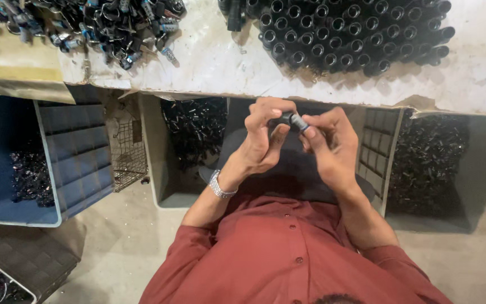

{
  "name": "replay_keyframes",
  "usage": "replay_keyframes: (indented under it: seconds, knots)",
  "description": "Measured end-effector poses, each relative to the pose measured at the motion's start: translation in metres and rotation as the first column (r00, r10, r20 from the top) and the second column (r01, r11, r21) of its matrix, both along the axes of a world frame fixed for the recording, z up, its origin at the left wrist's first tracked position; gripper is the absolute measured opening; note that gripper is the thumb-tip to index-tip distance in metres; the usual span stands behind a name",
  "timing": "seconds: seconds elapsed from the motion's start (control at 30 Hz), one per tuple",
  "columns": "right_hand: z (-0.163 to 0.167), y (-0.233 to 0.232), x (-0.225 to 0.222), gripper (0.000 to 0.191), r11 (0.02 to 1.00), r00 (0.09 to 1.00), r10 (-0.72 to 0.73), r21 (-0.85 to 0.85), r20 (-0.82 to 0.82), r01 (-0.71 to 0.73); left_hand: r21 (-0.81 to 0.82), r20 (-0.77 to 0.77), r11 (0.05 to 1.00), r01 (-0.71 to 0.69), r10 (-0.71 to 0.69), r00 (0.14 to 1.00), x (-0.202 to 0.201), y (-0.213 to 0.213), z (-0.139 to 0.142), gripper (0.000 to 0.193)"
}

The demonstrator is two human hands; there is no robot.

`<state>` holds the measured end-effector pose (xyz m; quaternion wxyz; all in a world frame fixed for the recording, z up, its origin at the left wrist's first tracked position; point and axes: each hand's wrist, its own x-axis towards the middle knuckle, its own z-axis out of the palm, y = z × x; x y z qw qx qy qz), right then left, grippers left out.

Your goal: The person picks small black cylindrical shell casings one at a time from a pile on a workbench, briefly turns each in their hands, and places it upright into neat rows on the table, gradually filling the rows.

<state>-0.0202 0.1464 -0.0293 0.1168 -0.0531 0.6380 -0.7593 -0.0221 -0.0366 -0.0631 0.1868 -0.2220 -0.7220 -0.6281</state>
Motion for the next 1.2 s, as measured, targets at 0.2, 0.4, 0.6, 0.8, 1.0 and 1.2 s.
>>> replay_keyframes:
  seconds: [0.2, 0.4, 0.6, 0.8, 1.0, 1.2]
  knots:
    - [0.002, 0.008, -0.011, 0.030, 0.747, 0.843, 0.416, 0.657, -0.340, -0.104, -0.402, 0.222, 0.900, 0.170, -0.084, 0.971, 0.001, -0.018, 0.011, 0.035]
    - [-0.027, -0.007, 0.004, 0.022, 0.977, 0.965, 0.190, 0.064, 0.182, -0.205, -0.297, 0.202, 0.951, 0.083, -0.022, 0.979, 0.016, -0.020, 0.011, 0.056]
    - [-0.003, -0.028, -0.006, 0.024, 0.934, 0.906, 0.328, 0.052, 0.268, -0.353, -0.347, 0.082, 0.929, -0.126, 0.163, 0.983, 0.039, -0.034, -0.001, 0.066]
    - [0.009, -0.017, -0.017, 0.016, 0.721, 0.871, 0.447, 0.659, -0.205, -0.215, -0.371, 0.124, 0.922, -0.108, 0.164, 0.979, 0.028, -0.035, 0.007, 0.043]
    - [-0.021, -0.005, 0.004, 0.016, 0.740, 0.876, 0.455, 0.616, -0.162, -0.270, -0.433, 0.172, 0.901, 0.041, 0.038, 0.984, 0.011, -0.020, 0.031, 0.047]
    - [-0.045, -0.017, 0.026, 0.032, 0.942, 0.925, 0.315, -0.186, 0.213, -0.279, -0.474, 0.344, 0.843, 0.252, -0.086, 0.935, -0.009, -0.022, 0.040, 0.052]
